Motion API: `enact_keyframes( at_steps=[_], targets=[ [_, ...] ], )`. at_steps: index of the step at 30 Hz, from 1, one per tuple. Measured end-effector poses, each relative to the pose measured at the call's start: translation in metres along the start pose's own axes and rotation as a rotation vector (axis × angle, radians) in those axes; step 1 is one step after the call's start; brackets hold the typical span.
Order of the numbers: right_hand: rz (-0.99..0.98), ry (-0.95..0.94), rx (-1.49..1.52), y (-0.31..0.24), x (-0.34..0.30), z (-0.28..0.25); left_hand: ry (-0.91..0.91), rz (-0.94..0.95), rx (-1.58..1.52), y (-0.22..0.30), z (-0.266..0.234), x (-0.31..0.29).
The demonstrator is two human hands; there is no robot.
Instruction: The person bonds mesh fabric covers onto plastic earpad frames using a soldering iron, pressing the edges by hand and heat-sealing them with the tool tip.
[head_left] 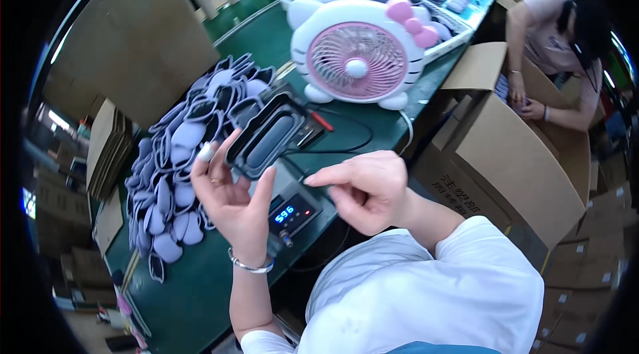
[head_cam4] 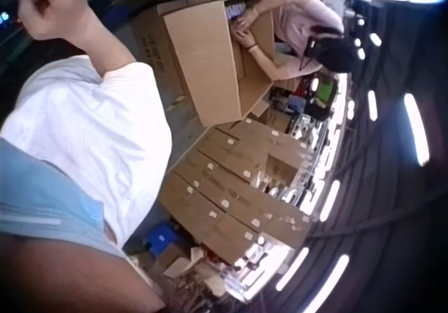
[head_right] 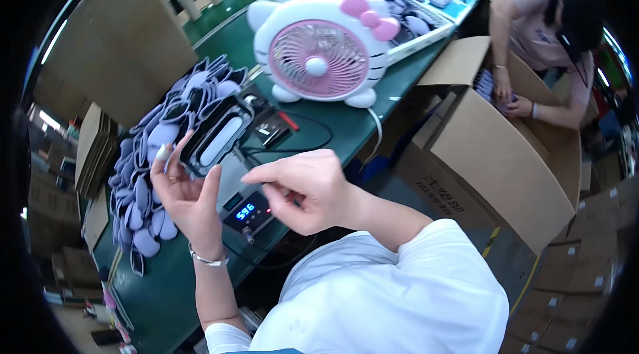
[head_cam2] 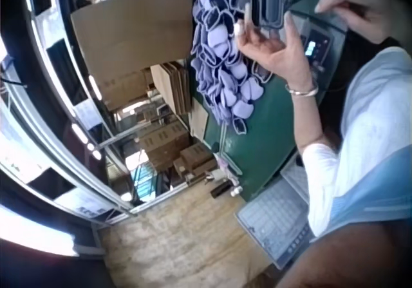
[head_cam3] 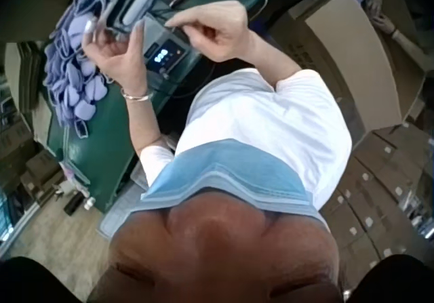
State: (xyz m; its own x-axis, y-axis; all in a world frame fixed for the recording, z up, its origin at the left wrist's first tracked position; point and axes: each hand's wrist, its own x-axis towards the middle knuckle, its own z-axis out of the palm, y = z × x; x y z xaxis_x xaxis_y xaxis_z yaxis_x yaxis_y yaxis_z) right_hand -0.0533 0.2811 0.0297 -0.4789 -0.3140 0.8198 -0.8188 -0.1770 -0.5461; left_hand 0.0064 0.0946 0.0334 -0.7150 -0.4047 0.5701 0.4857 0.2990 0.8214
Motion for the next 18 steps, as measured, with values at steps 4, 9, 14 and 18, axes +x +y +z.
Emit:
enact_keyframes(
  at_steps=[4,9,14,18],
  targets=[
    [0.054,-0.076,0.018,0.011,-0.014,0.007,0.020,0.040,-0.008,-0.012,-0.021,-0.007],
    [0.041,-0.085,0.023,0.015,-0.020,0.015,0.067,-0.048,-0.108,-0.007,-0.030,-0.019],
    [0.048,-0.080,0.037,0.014,-0.020,0.019,0.081,-0.071,-0.136,-0.007,-0.035,-0.026],
    [0.041,-0.037,0.007,0.006,-0.023,0.011,0.126,-0.144,-0.216,-0.006,-0.042,-0.037]
  ],
)
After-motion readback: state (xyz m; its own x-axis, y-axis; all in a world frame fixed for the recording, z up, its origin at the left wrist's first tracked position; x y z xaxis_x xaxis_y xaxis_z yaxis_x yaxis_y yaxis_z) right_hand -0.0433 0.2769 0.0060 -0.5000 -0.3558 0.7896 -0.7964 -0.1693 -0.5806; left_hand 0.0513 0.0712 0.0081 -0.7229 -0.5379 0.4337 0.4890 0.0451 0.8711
